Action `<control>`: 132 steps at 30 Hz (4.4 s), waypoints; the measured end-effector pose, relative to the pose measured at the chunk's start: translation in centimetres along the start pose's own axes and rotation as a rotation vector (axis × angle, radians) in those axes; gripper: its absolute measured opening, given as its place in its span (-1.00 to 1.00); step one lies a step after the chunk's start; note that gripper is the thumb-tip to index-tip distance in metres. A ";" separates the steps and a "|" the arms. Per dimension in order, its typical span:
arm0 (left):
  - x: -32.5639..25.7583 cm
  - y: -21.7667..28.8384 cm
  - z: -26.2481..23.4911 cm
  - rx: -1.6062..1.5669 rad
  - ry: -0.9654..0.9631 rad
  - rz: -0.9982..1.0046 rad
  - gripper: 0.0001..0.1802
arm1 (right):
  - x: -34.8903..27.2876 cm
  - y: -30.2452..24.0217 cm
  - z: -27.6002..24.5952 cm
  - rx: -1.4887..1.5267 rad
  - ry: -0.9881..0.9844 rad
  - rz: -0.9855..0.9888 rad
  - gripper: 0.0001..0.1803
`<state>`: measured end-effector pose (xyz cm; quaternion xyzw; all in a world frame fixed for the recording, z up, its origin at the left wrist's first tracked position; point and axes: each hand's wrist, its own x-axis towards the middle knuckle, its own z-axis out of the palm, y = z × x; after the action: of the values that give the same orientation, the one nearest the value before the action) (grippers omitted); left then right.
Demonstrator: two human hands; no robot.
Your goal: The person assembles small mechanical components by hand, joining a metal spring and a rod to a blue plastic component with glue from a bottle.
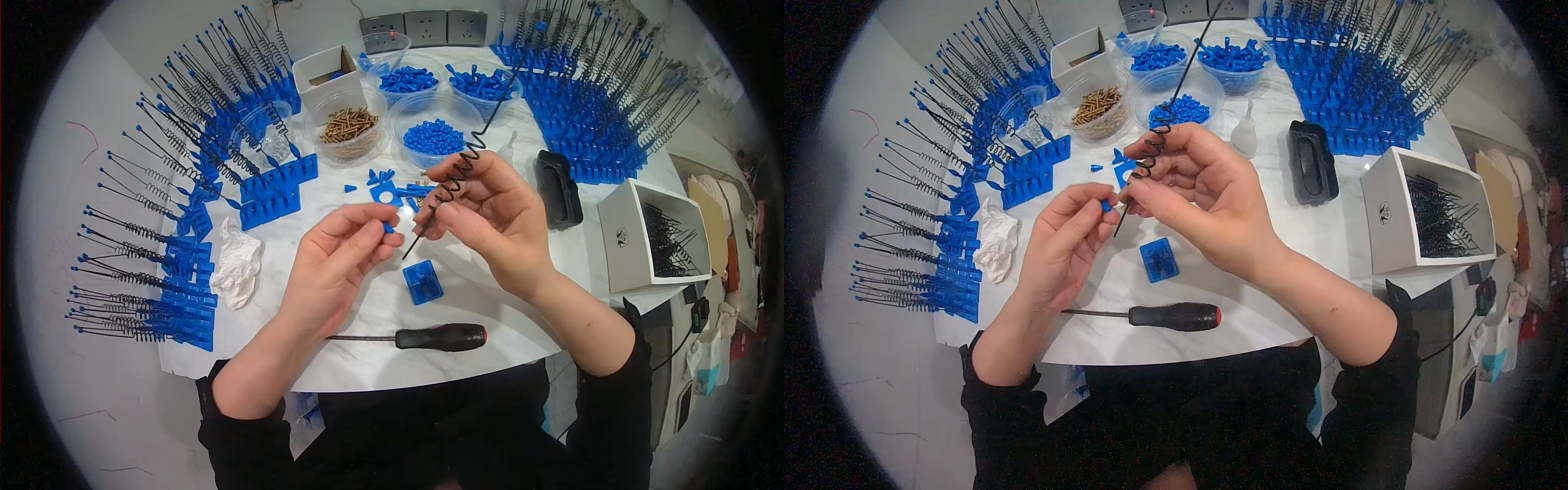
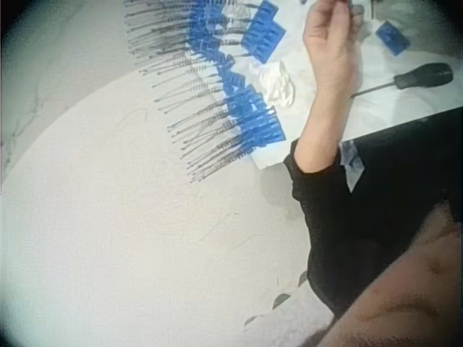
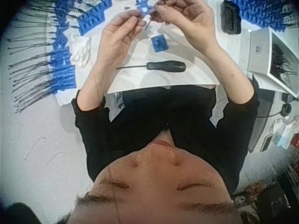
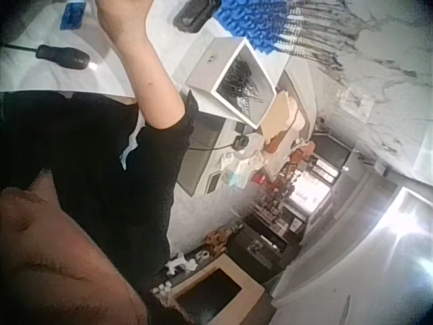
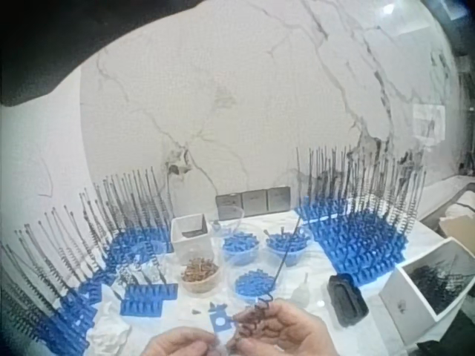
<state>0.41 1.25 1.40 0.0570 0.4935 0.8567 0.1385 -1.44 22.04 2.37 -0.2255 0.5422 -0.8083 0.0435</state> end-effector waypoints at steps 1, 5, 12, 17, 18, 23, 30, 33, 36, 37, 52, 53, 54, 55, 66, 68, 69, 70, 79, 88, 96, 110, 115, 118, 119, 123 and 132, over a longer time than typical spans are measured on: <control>-0.1 0.0 0.2 -0.008 0.007 -0.059 -0.72 | 0.0 0.1 -0.1 0.041 -0.010 0.004 -0.62; -0.3 -0.1 0.0 -0.015 -0.038 -0.130 -0.73 | -0.1 0.2 0.1 0.007 0.041 -0.052 -0.63; -0.3 -0.2 0.1 0.021 -0.069 -0.158 -0.78 | -0.1 0.3 0.0 -0.062 0.065 -0.106 -0.62; -0.4 -0.5 0.0 0.061 -0.082 -0.152 -0.76 | -0.1 0.3 0.0 -0.069 0.055 -0.071 -0.63; -0.4 -0.6 0.0 0.061 -0.087 -0.152 -0.76 | -0.1 0.3 -0.1 -0.083 0.052 -0.057 -0.63; -0.5 -0.5 0.2 0.049 -0.079 -0.150 -0.76 | -0.1 0.3 0.2 -0.052 0.054 -0.057 -0.63; -0.4 -0.4 0.1 0.050 -0.066 -0.168 -0.76 | -0.1 0.3 0.5 -0.104 0.092 -0.082 -0.64; -0.3 -0.6 0.0 0.126 -0.069 -0.126 -0.77 | -0.1 0.2 0.2 -0.234 0.054 -0.130 -0.64; -0.4 -0.7 0.1 0.256 -0.057 -0.046 -0.75 | -0.2 0.4 0.3 -0.346 -0.003 -0.187 -0.66; -0.4 -0.7 0.3 0.256 -0.057 -0.046 -0.75 | -0.2 0.5 0.3 -0.357 -0.015 -0.192 -0.66; -0.5 -0.6 0.6 0.519 -0.046 0.138 -0.80 | 0.4 0.4 0.1 -0.654 -0.100 -0.363 -0.63; -0.5 -0.6 0.6 0.496 -0.024 0.155 -0.81 | 0.5 0.0 0.0 -0.656 -0.102 -0.362 -0.63; -0.5 -0.7 0.6 0.471 -0.003 0.173 -0.83 | 0.7 -0.7 -0.3 -0.718 -0.016 -0.395 -0.63; -0.4 -0.7 0.5 0.467 -0.003 0.174 -0.83 | 1.0 -1.2 -0.8 -0.780 0.071 -0.427 -0.62; 0.1 -0.9 -0.4 0.260 0.181 0.291 -0.85 | 1.3 -2.3 -6.9 -1.380 0.345 -0.268 -0.43; 0.1 -1.0 -0.3 0.231 0.204 0.324 -0.85 | 0.9 -1.2 -7.5 -1.411 0.325 -0.259 -0.46; 0.1 -0.9 -0.1 0.241 0.210 0.322 -0.86 | 0.6 -0.7 -7.7 -1.427 0.306 -0.163 -0.47; 0.2 -0.9 0.0 0.251 0.215 0.319 -0.86 | 0.4 -0.6 -7.9 -1.441 0.287 -0.066 -0.49; 0.2 -1.2 -0.4 0.277 0.237 0.350 -0.84 | 0.8 -0.6 -7.4 -1.456 0.289 0.016 -0.66; 0.2 -1.2 -0.4 0.350 0.242 0.372 -0.85 | -0.6 -2.0 -5.3 -0.530 0.125 -0.142 -0.61; 0.3 -1.3 -0.7 0.336 0.246 0.376 -0.85 | -0.5 -1.8 -5.0 -0.760 -0.370 -0.086 -0.56; 0.1 -1.0 -0.8 0.373 0.228 0.344 -0.84 | -0.4 -2.4 -5.8 -0.783 -0.317 -0.007 -0.70; 0.1 -1.0 -0.9 0.393 0.213 0.351 -0.84 | -0.3 -2.5 -5.7 -0.842 -0.356 -0.056 -0.69; 0.1 -1.0 -0.9 0.398 0.210 0.348 -0.84 | -0.3 -2.6 -5.6 -0.850 -0.362 -0.073 -0.69; 0.2 -1.0 -0.9 0.397 0.210 0.346 -0.84 | -0.3 -2.6 -5.6 -0.856 -0.364 -0.087 -0.69; 0.3 -1.1 -0.9 0.397 0.217 0.343 -0.84 | -0.4 -2.8 -5.5 -0.863 -0.368 -0.099 -0.68; 0.4 -1.3 -1.1 0.371 0.231 0.342 -0.84 | -0.3 -2.9 -5.1 -0.932 -0.413 -0.141 -0.68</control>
<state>0.04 1.10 -0.30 0.0659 0.6377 0.7635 -0.0779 -2.81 27.73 3.30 -0.4118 0.8085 -0.4203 -0.0102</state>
